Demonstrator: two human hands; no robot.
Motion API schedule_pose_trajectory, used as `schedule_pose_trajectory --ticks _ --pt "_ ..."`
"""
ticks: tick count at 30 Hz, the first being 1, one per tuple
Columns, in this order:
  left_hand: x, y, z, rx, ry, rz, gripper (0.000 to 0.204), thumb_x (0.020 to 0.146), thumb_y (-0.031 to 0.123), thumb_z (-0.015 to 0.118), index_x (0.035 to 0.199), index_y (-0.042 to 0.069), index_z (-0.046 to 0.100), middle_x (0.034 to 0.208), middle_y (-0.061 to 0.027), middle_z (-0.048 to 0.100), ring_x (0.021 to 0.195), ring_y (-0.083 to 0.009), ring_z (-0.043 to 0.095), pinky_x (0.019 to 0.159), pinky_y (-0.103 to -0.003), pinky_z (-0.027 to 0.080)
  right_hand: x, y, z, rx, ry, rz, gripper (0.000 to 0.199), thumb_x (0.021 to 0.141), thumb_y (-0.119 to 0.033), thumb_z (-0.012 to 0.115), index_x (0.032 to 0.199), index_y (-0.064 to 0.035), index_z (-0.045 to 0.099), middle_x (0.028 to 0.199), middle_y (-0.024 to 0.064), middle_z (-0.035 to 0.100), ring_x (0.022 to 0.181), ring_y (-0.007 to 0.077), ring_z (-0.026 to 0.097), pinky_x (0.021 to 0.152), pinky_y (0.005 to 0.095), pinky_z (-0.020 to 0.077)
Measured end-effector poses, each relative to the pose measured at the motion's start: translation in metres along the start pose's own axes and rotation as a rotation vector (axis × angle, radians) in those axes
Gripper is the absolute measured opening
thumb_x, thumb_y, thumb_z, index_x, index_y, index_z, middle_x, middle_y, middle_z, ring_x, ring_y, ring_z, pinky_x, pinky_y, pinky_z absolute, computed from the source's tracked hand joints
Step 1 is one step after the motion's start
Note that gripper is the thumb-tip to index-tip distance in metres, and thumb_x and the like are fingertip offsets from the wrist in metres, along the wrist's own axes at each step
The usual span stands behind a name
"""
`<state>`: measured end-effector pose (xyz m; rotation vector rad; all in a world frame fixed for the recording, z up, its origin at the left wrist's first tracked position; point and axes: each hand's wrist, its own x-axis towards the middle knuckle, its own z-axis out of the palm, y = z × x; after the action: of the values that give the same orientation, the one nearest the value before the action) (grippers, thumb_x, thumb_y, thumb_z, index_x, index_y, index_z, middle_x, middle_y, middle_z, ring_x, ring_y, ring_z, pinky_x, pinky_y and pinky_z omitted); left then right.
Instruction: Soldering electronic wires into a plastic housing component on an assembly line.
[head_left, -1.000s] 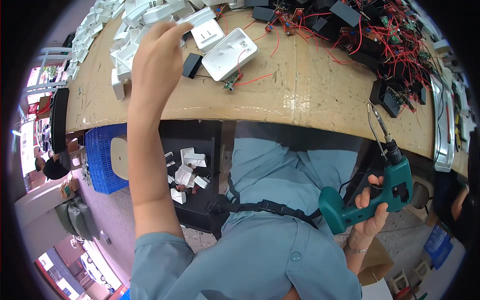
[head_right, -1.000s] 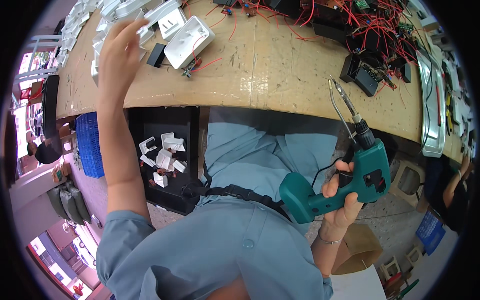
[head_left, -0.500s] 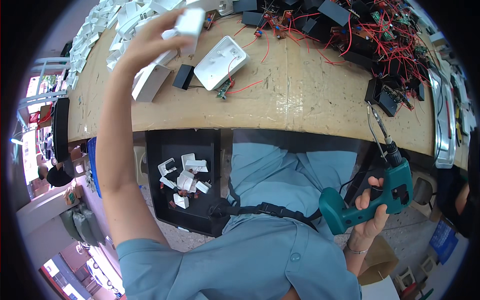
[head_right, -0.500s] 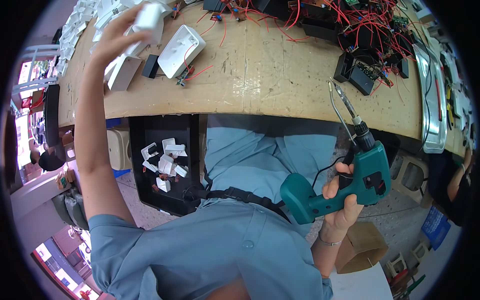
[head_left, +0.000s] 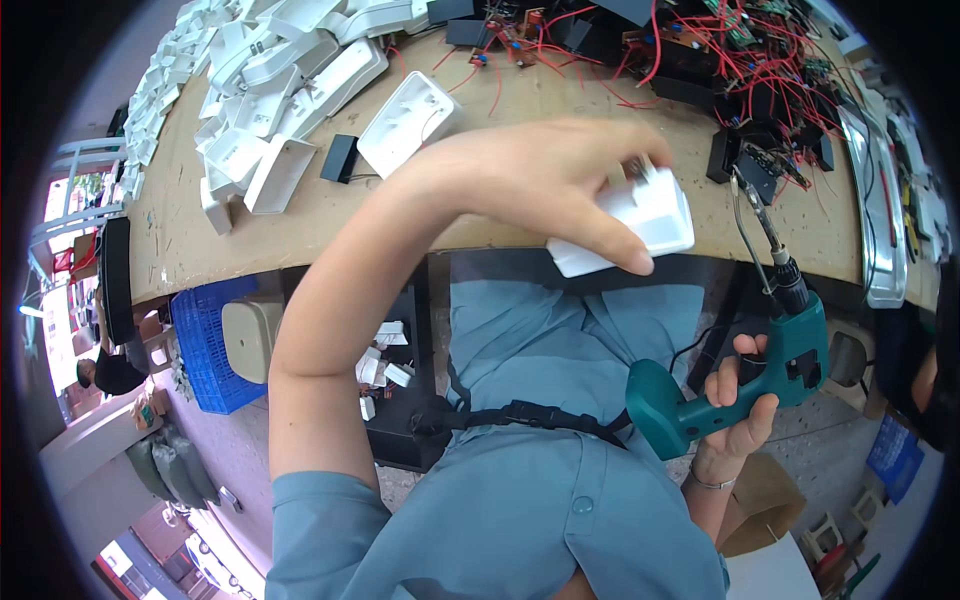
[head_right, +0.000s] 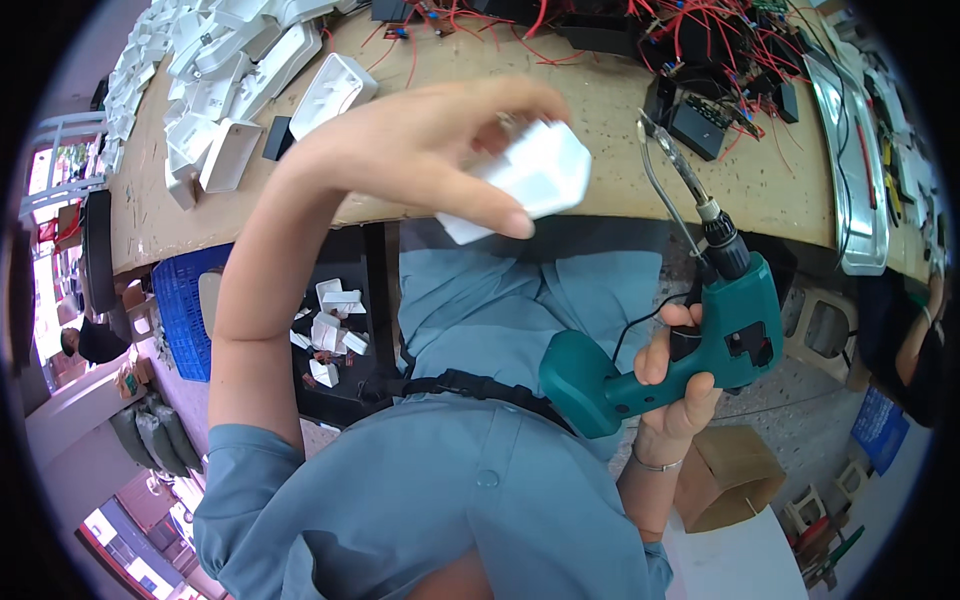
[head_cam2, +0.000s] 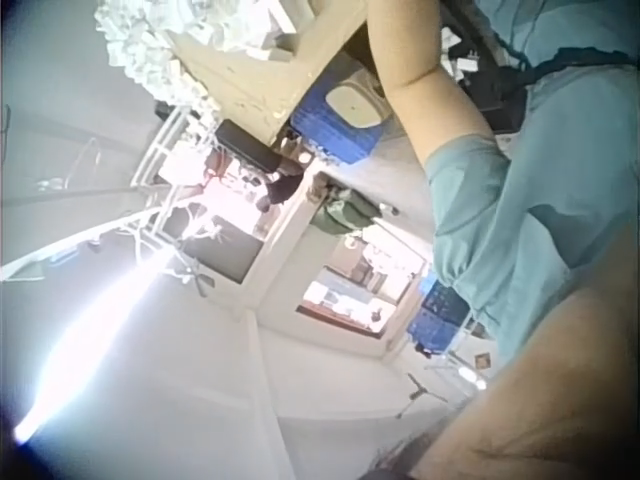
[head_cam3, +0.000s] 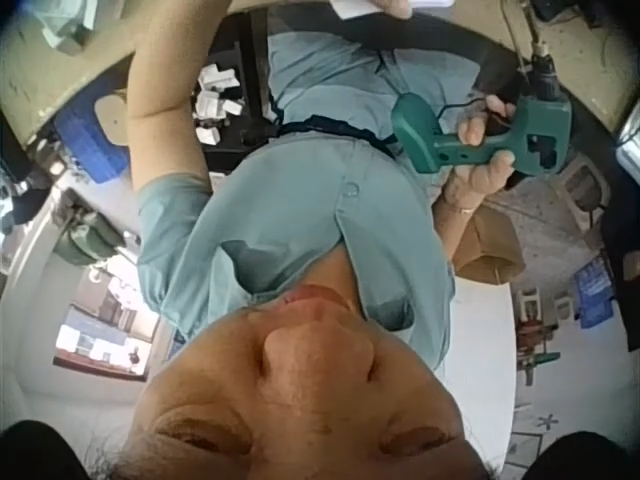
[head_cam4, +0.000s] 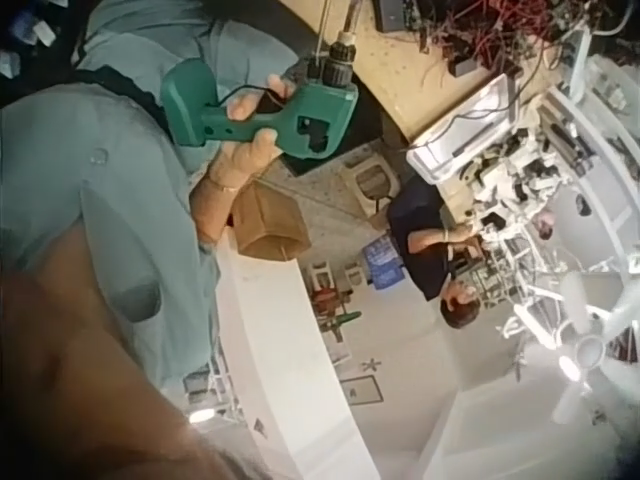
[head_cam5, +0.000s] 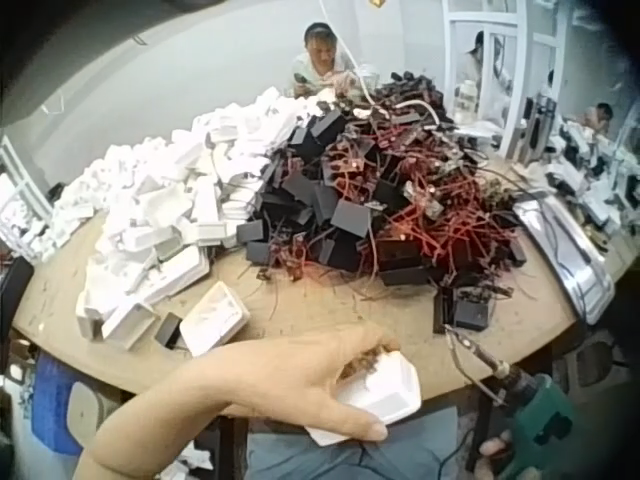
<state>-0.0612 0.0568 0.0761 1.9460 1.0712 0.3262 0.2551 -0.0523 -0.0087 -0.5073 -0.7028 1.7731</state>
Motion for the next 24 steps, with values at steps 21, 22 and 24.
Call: schedule_pose_trajectory --ticks 21,22,24 --pt "0.004 -0.018 0.003 0.3 0.5 0.184 0.031 0.088 0.024 0.065 0.107 -0.001 0.064 0.107 -0.0158 0.064 0.095 -0.0251 0.062 0.081 -0.032 0.049 0.018 0.01 0.015 0.121 -0.115 0.071 0.069 0.086 -0.03 0.069 0.137 0.001 0.034 0.132 0.0174 0.048 0.073 0.012 0.052 0.063 0.0257 0.0454" --pt "-0.003 -0.017 -0.009 0.299 0.497 0.188 0.031 0.088 0.024 0.065 0.107 -0.001 0.064 0.107 -0.0158 0.064 0.095 -0.0251 0.062 0.081 -0.032 0.049 0.016 0.009 0.014 0.125 -0.113 0.067 0.069 0.086 -0.03 0.069 0.136 0.0011 0.034 0.132 0.0175 0.048 0.073 0.012 0.052 0.063 0.0258 0.0455" --pt "-0.014 -0.017 -0.036 0.906 0.482 0.156 0.02 0.083 0.013 0.061 0.096 0.001 0.069 0.089 -0.0143 0.065 0.078 -0.0258 0.064 0.07 -0.034 0.051 0.016 0.008 0.012 0.119 -0.11 0.064 0.069 0.086 -0.03 0.068 0.137 0.0012 0.033 0.132 0.0175 0.048 0.073 0.0121 0.052 0.063 0.0258 0.0455"
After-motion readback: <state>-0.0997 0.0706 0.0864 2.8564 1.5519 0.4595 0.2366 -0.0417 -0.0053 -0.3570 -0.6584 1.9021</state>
